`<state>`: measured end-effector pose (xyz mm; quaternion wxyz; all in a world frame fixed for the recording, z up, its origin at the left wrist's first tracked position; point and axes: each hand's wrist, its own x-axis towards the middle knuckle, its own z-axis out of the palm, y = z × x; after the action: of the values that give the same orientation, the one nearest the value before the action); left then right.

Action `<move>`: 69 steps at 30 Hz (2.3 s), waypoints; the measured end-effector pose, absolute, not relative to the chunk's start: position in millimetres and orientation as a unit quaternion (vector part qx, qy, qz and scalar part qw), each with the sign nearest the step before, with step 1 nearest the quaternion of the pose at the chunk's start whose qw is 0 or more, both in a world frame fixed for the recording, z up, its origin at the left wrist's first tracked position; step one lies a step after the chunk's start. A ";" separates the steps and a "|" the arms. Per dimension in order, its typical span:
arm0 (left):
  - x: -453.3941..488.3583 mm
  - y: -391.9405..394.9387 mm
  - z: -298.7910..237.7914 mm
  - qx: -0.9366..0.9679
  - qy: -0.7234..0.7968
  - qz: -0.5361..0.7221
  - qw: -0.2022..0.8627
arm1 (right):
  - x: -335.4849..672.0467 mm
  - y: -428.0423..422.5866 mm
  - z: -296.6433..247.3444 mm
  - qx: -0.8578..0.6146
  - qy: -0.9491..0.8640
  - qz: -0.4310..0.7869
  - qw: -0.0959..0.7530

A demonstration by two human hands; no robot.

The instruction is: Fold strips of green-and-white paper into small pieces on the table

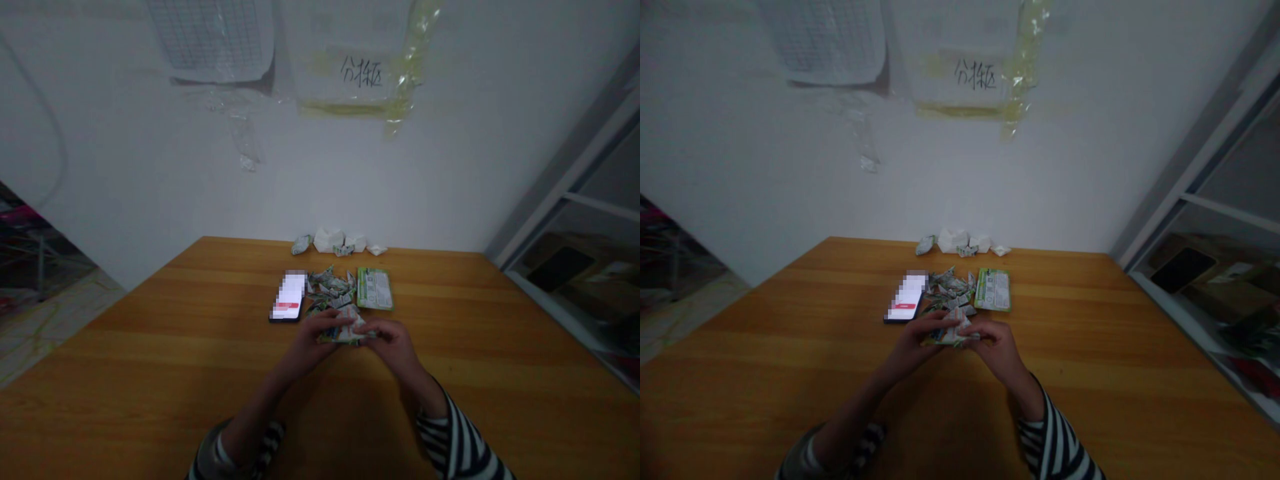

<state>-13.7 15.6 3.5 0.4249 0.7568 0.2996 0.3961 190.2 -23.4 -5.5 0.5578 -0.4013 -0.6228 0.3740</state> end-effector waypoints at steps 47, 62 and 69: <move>17.3 8.7 -15.5 0.420 0.342 0.477 0.692 | 160.6 -22.9 -26.1 -0.467 -0.499 0.355 0.638; 4.0 6.1 3.7 0.583 0.390 0.461 0.543 | 176.3 -20.4 -19.2 -0.455 -0.565 0.350 0.592; -0.4 10.7 8.0 0.538 0.396 0.437 0.602 | 188.9 -17.4 -15.7 -0.467 -0.598 0.356 0.546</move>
<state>-0.4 10.7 8.0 0.6021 0.5384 0.3959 0.4368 188.9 -17.4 -15.7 0.5462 -0.4665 -0.5979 0.3557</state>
